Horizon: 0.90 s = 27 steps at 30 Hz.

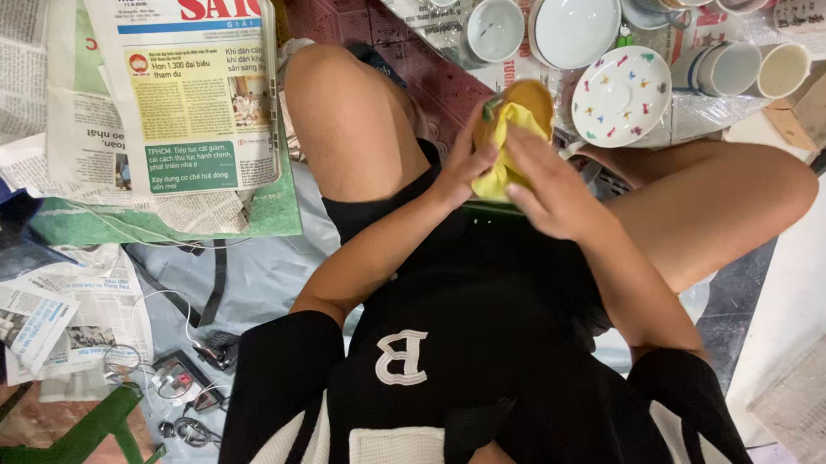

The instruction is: The person wipes various ceramic and glass items with a yellow cloth. They handle a small bowl, a larger bowl, and a glass, wiping each item individually and placing them back on the table.

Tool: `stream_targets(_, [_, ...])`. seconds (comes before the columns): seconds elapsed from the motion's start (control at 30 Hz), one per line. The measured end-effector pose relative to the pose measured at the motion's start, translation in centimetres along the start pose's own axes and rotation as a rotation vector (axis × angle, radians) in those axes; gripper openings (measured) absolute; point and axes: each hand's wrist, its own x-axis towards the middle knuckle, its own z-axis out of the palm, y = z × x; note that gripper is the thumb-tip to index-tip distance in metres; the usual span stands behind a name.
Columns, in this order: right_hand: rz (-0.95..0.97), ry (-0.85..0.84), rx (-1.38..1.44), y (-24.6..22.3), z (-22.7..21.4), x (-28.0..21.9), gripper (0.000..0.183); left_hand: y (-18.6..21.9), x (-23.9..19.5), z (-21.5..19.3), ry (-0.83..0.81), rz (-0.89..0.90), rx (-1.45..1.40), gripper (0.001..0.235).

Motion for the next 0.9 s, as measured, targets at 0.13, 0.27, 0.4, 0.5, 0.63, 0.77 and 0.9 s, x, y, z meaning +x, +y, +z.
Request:
stream_targets(0.13, [-0.107,-0.065,-0.049,-0.2,1.4,-0.8,0.064,0.4,-0.2,0.6,0.058,0.186,-0.078,0.099])
stream_targets(0.27, [-0.193,-0.072,-0.263,-1.0,-0.7,-1.3,0.061,1.8,-1.0,0.3,0.045,0.246,-0.147,0.087])
stream_targets(0.4, [-0.109,-0.013,-0.608,-1.0,-2.4,-1.7,0.081,1.7,-0.6,1.2,0.013,0.191,-0.099,0.080])
stream_targets(0.5, [-0.101,-0.008,-0.579,0.0,-1.8,-1.2,0.099,0.8,0.5,2.3,0.005,0.152,0.064,0.075])
stream_targets(0.63, [-0.174,0.028,-0.338,0.8,0.2,-1.5,0.107,0.3,1.5,1.7,-0.052,0.069,0.137,0.079])
stream_targets(0.77, [-0.131,-0.078,-0.118,0.7,1.1,-3.0,0.094,-0.8,1.5,1.0,-0.070,0.142,0.011,0.079])
stream_targets(0.9, [-0.193,-0.064,-0.339,0.5,-0.9,-4.1,0.071,-1.5,0.4,1.2,-0.136,0.221,-0.199,0.080])
